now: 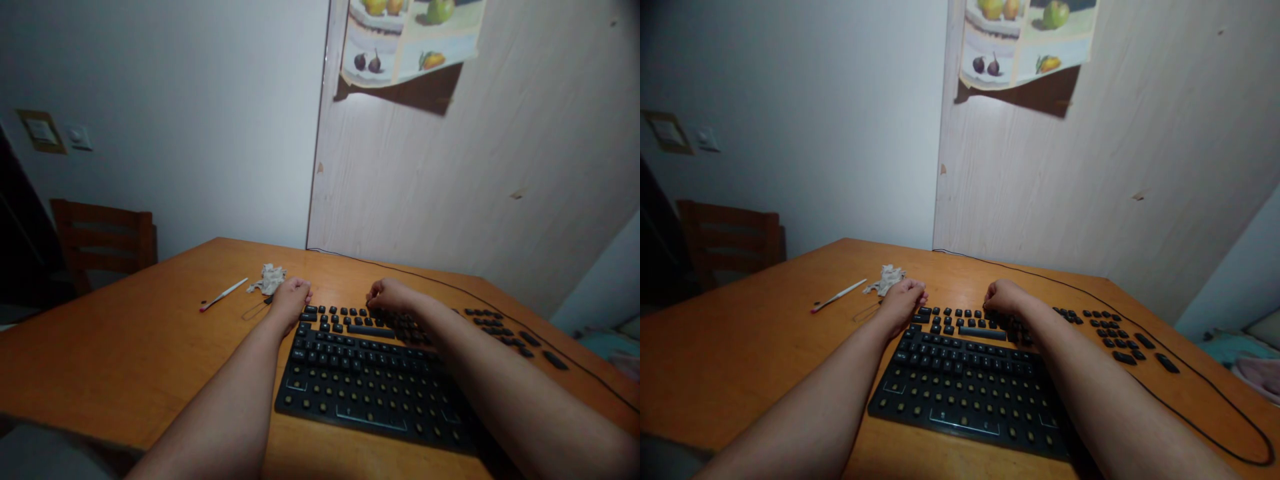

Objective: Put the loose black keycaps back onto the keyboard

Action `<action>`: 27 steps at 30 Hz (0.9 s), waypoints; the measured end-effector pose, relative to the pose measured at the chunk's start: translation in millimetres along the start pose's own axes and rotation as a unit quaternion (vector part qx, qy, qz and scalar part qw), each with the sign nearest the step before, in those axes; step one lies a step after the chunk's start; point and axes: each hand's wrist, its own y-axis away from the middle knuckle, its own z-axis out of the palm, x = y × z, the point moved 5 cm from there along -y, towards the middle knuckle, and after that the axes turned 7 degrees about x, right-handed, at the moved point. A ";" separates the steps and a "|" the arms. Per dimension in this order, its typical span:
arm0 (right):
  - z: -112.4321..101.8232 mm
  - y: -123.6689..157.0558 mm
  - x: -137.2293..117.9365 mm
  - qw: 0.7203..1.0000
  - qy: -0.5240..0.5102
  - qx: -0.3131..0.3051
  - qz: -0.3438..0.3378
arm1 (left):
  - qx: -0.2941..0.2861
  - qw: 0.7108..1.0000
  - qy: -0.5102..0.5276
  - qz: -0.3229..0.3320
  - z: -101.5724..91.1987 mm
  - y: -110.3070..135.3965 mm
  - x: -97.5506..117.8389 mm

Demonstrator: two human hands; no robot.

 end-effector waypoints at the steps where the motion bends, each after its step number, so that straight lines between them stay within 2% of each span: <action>1: 0.3 -0.8 0.3 1.000 0.004 -0.002 -0.001 | 0.000 1.000 -0.002 -0.001 0.0 0.3 0.3; 10: 1.6 -2.1 1.8 1.000 0.022 0.009 -0.015 | 0.000 1.000 -0.009 0.003 -0.1 0.5 1.7; 16: -15.5 12.5 -8.1 0.997 0.022 0.065 -0.045 | 0.001 1.000 0.008 -0.004 0.6 -0.6 0.5; 21: -34.3 51.2 -28.0 0.990 -0.003 0.104 -0.098 | 0.006 1.000 0.012 -0.008 0.8 2.0 3.2; 27: -27.0 123.1 -49.8 0.983 -0.027 0.052 -0.172 | 0.007 1.000 0.003 -0.007 1.3 5.5 7.4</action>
